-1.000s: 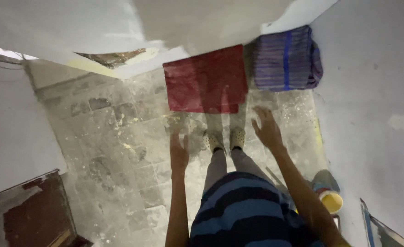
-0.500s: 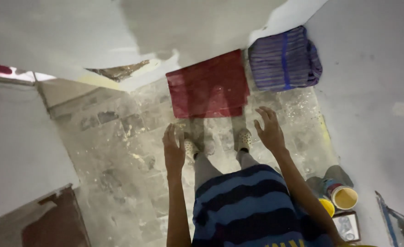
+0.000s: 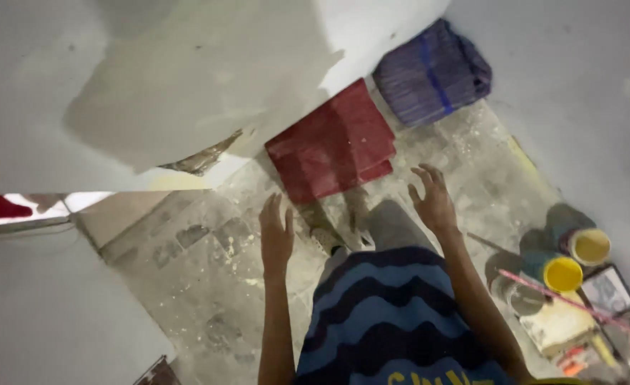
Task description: The person picks up a red mat, a beige pillow, a blue cylindrical pillow, and two black bags from the floor and stacks them in a corner of the room. The items are handled one at a time and placed in a neat pile.
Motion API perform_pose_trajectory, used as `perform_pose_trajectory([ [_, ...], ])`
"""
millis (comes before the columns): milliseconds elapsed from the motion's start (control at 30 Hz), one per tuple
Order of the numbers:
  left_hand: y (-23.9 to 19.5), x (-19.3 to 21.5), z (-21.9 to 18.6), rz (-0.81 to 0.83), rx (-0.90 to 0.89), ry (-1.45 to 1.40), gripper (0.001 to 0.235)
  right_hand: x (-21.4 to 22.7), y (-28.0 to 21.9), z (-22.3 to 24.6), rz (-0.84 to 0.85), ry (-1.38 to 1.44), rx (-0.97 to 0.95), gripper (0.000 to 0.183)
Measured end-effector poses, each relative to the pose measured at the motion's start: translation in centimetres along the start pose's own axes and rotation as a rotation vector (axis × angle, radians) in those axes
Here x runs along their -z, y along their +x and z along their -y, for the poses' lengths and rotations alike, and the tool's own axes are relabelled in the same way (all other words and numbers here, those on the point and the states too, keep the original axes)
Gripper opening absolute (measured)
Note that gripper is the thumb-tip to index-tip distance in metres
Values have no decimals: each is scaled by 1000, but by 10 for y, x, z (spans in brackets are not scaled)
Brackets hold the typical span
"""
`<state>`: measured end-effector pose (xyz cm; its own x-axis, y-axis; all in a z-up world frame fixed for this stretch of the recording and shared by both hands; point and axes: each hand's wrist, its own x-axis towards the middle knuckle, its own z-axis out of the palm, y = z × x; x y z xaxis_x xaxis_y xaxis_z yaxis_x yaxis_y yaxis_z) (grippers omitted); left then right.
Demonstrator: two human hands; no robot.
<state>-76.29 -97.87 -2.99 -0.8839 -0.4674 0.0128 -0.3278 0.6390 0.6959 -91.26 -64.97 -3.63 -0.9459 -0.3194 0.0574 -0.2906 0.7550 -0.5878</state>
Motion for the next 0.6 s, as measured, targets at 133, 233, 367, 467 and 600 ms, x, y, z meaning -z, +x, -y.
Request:
perform_pose_trajectory([
  [133,15,3,7,69,-36,-1,45,0,5,8,-23,28,-69,40],
  [233,38,-4,-1,125,-35,-5,44,3,10,7,-42,19,-104,38],
  [367,68,-19,-17,167,-87,56,43,5,34,-9,-77,31,-170,38],
  [467,98,-34,-35,195,-121,118,43,7,55,-23,-89,-1,-227,43],
  [600,141,-54,-67,198,-349,226,51,17,75,-32,-159,37,-332,52],
])
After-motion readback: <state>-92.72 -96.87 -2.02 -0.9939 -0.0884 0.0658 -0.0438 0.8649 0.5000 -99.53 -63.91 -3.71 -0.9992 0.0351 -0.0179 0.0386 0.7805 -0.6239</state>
